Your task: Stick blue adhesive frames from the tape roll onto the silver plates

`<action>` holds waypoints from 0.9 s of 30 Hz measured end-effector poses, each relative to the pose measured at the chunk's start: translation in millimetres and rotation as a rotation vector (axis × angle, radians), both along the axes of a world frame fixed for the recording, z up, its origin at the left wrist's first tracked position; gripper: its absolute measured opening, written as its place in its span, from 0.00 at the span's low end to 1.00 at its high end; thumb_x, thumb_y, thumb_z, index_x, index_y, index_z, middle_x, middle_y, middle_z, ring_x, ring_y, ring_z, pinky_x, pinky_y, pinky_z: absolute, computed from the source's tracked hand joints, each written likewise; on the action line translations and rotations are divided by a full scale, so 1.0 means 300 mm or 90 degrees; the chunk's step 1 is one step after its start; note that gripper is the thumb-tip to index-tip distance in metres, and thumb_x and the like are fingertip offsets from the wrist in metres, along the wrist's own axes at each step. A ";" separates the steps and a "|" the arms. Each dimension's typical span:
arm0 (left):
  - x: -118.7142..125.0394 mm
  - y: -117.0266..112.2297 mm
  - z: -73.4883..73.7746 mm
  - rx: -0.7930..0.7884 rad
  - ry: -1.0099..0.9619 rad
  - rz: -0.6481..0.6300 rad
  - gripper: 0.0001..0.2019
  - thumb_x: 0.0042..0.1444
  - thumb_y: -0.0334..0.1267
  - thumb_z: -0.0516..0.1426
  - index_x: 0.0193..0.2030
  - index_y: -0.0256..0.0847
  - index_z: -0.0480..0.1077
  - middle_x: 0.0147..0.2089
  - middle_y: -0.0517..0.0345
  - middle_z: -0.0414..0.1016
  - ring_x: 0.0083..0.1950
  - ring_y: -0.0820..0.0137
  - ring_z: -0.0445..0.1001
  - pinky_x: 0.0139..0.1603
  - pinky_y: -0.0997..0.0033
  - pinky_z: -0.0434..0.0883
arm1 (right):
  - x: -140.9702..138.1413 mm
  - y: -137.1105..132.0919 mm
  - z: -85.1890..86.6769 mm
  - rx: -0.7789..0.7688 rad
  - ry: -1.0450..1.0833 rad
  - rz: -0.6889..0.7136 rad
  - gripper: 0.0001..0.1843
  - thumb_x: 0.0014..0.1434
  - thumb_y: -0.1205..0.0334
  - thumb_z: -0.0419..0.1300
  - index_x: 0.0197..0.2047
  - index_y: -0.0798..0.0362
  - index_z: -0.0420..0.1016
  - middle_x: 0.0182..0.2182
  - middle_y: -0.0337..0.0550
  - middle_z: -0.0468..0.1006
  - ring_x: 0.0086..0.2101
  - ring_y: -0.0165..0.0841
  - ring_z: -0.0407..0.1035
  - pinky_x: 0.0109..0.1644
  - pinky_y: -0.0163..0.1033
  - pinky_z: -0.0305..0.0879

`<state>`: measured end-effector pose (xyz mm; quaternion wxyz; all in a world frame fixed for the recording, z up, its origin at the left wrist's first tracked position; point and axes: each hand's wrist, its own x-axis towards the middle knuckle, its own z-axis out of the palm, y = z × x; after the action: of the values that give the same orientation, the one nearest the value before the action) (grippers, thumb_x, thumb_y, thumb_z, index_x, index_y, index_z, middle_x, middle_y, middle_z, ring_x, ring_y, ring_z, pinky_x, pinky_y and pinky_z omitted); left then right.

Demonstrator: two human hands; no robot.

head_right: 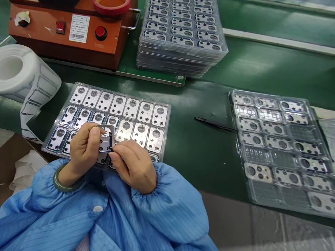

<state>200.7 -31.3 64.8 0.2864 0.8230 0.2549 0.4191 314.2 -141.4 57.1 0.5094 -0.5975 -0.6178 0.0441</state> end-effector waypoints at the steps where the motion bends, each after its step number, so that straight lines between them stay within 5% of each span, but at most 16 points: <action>1: 0.002 0.000 0.001 0.009 0.000 0.005 0.09 0.65 0.33 0.48 0.35 0.40 0.66 0.26 0.64 0.69 0.23 0.79 0.65 0.24 0.78 0.63 | 0.000 -0.001 -0.003 0.010 -0.012 -0.005 0.04 0.62 0.70 0.55 0.40 0.55 0.70 0.32 0.46 0.75 0.33 0.31 0.70 0.36 0.37 0.71; 10: 0.006 -0.004 -0.007 -0.020 0.012 0.016 0.09 0.65 0.33 0.48 0.36 0.39 0.67 0.28 0.63 0.71 0.25 0.78 0.67 0.27 0.78 0.65 | 0.002 -0.010 -0.029 0.086 -0.155 -0.093 0.15 0.65 0.59 0.51 0.47 0.58 0.73 0.36 0.53 0.77 0.34 0.39 0.71 0.33 0.44 0.71; 15: 0.004 -0.005 -0.010 -0.032 0.020 0.008 0.09 0.64 0.32 0.48 0.36 0.39 0.67 0.26 0.63 0.69 0.23 0.79 0.65 0.24 0.79 0.64 | -0.001 -0.010 -0.016 0.033 -0.036 -0.139 0.21 0.65 0.64 0.51 0.61 0.53 0.65 0.37 0.47 0.78 0.33 0.35 0.72 0.35 0.41 0.71; 21: -0.001 -0.006 -0.010 -0.080 -0.005 0.009 0.10 0.65 0.34 0.48 0.36 0.39 0.68 0.25 0.64 0.67 0.21 0.80 0.62 0.22 0.79 0.61 | 0.012 0.007 0.030 -0.143 0.109 -0.025 0.07 0.63 0.62 0.56 0.38 0.54 0.74 0.30 0.42 0.77 0.29 0.29 0.70 0.34 0.35 0.69; 27: 0.001 -0.010 -0.008 -0.118 -0.027 -0.018 0.11 0.66 0.35 0.48 0.36 0.38 0.68 0.22 0.66 0.62 0.17 0.81 0.57 0.17 0.79 0.56 | 0.031 0.007 0.039 -0.258 0.253 0.072 0.10 0.62 0.60 0.57 0.28 0.53 0.70 0.23 0.38 0.74 0.24 0.27 0.66 0.28 0.33 0.65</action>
<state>200.9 -34.3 62.5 0.3721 0.7876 0.2749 0.4069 323.4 -139.4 68.9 0.4872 -0.6316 -0.5167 0.3110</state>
